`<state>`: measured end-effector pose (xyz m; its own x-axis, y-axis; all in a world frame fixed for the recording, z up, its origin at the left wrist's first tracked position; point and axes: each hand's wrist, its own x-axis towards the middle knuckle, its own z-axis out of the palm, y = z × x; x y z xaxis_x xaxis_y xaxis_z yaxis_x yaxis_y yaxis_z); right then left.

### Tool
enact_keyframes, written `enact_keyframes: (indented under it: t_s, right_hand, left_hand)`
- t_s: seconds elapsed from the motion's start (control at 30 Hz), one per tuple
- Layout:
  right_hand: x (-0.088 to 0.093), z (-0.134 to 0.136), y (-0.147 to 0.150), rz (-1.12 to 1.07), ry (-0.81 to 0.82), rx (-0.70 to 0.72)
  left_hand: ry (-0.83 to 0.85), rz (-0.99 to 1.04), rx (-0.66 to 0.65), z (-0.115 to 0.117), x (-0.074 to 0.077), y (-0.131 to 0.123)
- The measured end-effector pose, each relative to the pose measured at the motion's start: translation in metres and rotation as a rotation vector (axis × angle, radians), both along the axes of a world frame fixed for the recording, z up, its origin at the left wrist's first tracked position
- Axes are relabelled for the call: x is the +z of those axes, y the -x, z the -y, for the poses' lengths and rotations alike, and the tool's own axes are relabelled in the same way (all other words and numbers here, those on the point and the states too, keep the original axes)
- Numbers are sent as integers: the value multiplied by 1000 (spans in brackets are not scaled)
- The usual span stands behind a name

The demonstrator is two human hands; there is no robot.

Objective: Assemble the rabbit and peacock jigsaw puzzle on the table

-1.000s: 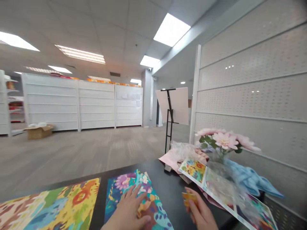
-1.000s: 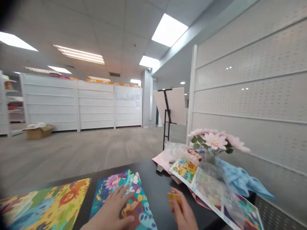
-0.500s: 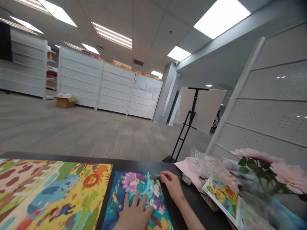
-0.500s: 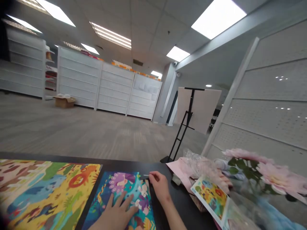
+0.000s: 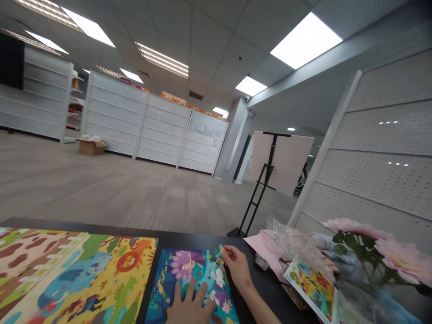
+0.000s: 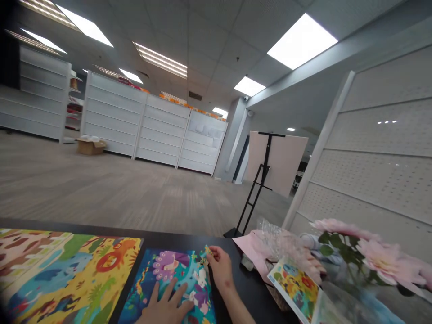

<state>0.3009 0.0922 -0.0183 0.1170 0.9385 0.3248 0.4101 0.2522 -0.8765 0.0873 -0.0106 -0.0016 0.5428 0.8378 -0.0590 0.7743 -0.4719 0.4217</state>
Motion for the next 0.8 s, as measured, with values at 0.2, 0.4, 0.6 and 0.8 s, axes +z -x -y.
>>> enact_keyframes:
  t_s: [0.2, 0.4, 0.6, 0.8]
  right_hand:
    - [1, -15, 5, 120, -25, 26]
    - [6, -16, 3, 170, -44, 42]
    - [12, -10, 15, 314, -73, 152]
    - [14, -8, 14, 399, -68, 91]
  left_hand:
    - [-21, 48, -3, 4, 5, 4]
    - [79, 50, -20, 10, 29, 11]
    - [101, 57, -43, 17, 45, 16]
    - [43, 59, -52, 13, 25, 15]
